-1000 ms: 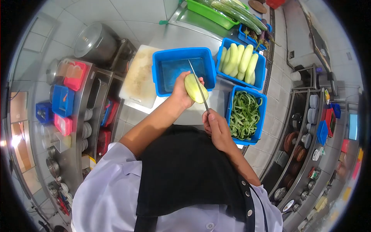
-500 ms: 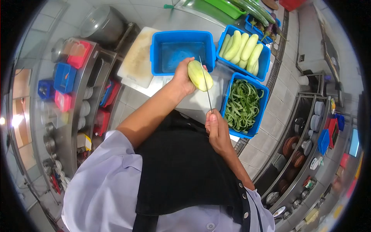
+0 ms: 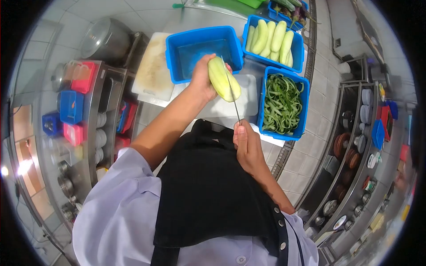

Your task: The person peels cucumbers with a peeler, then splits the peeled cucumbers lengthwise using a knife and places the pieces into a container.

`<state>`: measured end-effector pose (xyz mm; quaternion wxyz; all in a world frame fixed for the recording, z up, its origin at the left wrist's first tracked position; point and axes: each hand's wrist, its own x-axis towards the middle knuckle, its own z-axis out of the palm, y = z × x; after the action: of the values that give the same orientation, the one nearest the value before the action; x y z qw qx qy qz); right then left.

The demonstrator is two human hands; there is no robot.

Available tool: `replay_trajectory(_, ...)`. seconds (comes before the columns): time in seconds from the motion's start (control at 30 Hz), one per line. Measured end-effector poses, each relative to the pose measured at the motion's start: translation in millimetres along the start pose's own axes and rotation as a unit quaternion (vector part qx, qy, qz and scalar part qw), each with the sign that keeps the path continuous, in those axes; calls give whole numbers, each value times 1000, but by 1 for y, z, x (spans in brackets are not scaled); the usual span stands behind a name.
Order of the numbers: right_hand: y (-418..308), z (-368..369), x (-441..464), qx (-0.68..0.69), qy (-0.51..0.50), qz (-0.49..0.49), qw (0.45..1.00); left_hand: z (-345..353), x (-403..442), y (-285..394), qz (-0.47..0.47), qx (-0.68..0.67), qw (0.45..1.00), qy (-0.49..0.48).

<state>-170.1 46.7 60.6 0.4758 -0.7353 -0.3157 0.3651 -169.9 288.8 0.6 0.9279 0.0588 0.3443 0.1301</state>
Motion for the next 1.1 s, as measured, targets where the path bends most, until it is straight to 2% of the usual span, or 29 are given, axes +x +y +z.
replay_trajectory(0.13,-9,21,-6,29,21,15,999,-3,-6,3,-16,20,1000,14)
replay_trajectory(0.2,-6,29,-11,40,19,35,998,-9,-6,10,-32,6,999,-30)
replay_trajectory(0.27,-1,35,-17,38,22,34,998,-11,-7,13,-33,8,999,-33)
replay_trajectory(0.43,-4,43,-19,34,19,39,998,-13,-17,8,-21,15,1000,4)
replay_trajectory(0.63,-13,37,-15,32,19,34,999,-11,-24,0,-41,29,998,-49)
replay_trajectory(0.7,-10,35,-14,9,29,15,999,-7,-25,-2,-16,24,999,-19)
replay_trajectory(0.83,-13,28,-7,24,27,18,999,-1,-31,-9,-17,47,998,-42)
replay_trajectory(1.1,-4,12,-14,-8,6,36,999,5,-27,-15,-3,44,999,-3)
